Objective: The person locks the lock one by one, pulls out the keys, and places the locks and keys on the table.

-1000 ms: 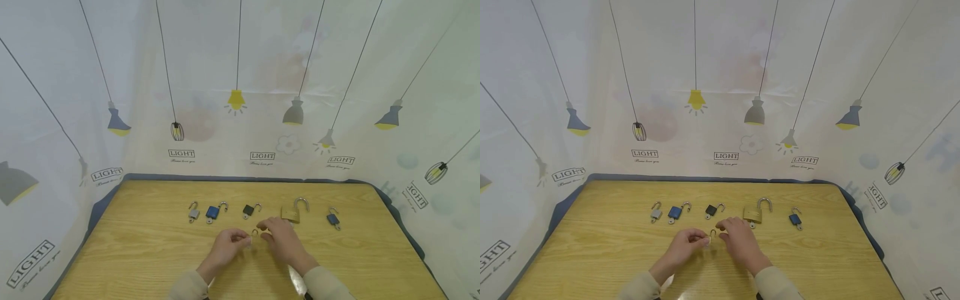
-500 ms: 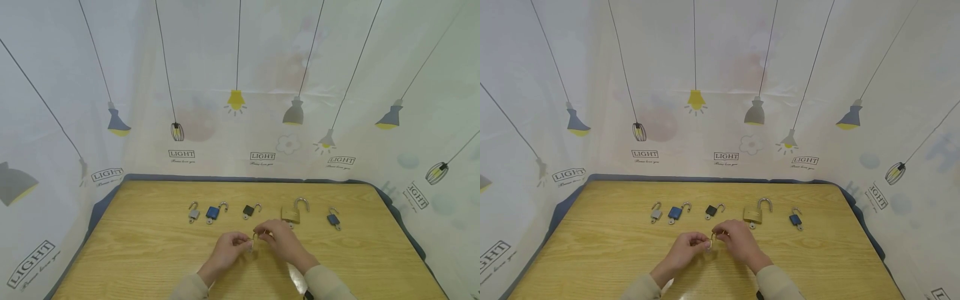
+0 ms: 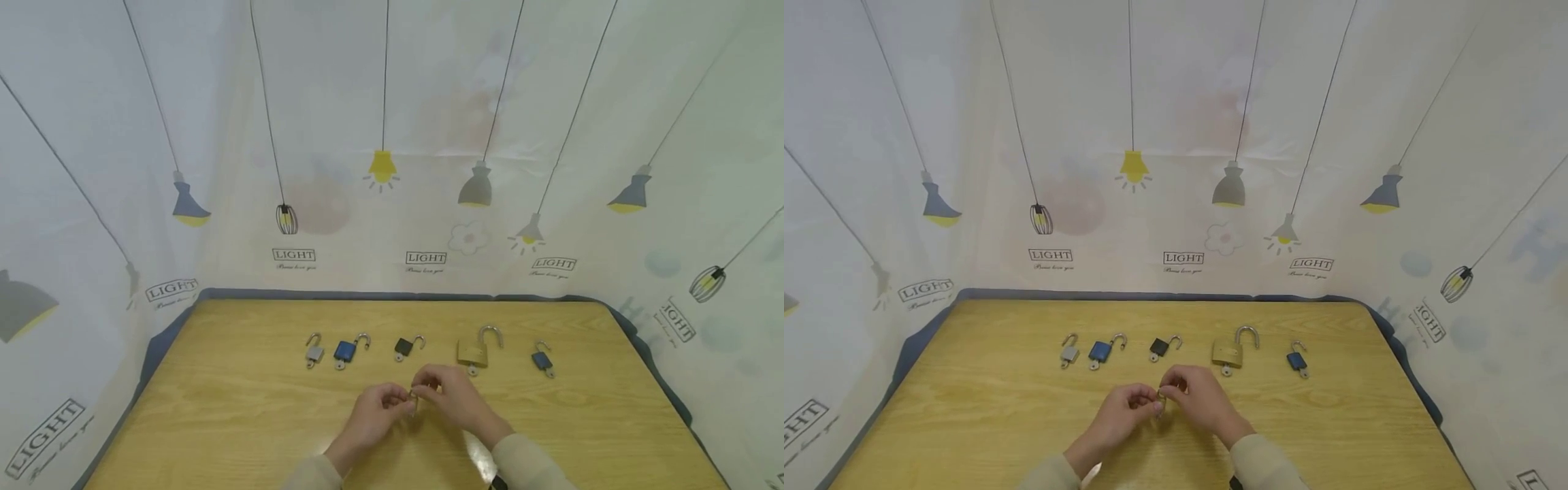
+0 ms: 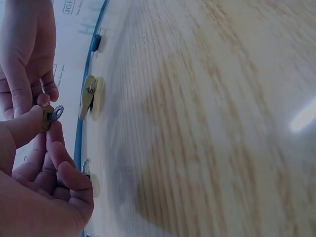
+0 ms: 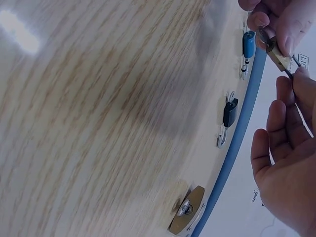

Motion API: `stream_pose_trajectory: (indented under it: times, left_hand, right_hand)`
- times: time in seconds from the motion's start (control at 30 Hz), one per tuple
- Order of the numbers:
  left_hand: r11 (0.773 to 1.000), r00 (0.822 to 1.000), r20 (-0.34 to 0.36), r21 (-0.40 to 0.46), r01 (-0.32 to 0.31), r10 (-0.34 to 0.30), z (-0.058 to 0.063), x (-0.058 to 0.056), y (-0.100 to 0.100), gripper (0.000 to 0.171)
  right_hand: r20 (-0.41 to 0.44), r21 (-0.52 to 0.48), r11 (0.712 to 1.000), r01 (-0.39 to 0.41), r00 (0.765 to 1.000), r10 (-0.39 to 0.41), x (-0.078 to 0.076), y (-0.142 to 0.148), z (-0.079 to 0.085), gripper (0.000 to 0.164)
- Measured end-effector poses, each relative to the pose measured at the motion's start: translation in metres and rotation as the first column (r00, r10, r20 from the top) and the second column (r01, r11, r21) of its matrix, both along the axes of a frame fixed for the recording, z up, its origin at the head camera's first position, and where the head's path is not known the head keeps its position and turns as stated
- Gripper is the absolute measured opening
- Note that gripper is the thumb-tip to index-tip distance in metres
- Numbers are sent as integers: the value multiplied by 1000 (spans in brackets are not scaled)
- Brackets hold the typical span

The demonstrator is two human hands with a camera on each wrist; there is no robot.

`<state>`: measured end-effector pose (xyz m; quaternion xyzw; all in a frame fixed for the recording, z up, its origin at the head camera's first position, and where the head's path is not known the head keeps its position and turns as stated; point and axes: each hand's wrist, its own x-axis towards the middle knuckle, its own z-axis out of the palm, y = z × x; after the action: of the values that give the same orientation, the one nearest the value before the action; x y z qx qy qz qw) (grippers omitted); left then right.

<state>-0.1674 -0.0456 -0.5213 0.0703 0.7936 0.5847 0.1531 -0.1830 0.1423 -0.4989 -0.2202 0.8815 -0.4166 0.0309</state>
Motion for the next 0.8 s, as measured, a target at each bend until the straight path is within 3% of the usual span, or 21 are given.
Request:
stream_pose_trajectory:
  times: [0.13, 0.3, 0.43, 0.57, 0.67, 0.8]
  left_hand:
    - [1000, 1000, 19, 21, -7, 7, -1, 2, 2, 21]
    - [999, 1000, 6, 44, 9, -9, -4, 5, 5, 20]
    - [997, 1000, 15, 83, 4, -6, 12, 12, 7, 20]
    - [996, 1000, 8, 84, -10, 9, 8, 10, 8, 23]
    - [996, 1000, 1, 89, -11, 11, -7, 3, 10, 23]
    - [996, 1000, -12, 87, -10, 11, -5, 1, 11, 22]
  right_hand:
    - [51, -25, 999, 30, 998, -29, 2, -1, 1, 9]
    - [42, -24, 999, 46, 998, -45, 5, -1, 3, 7]
    - [44, -13, 998, 68, 997, -67, 6, 0, 3, 4]
    - [55, -18, 995, 96, 994, -95, 4, 0, 3, 7]
    - [57, -26, 993, 116, 992, -114, 4, 1, 4, 9]
    - [56, -24, 990, 139, 989, -138, 2, 0, 6, 10]
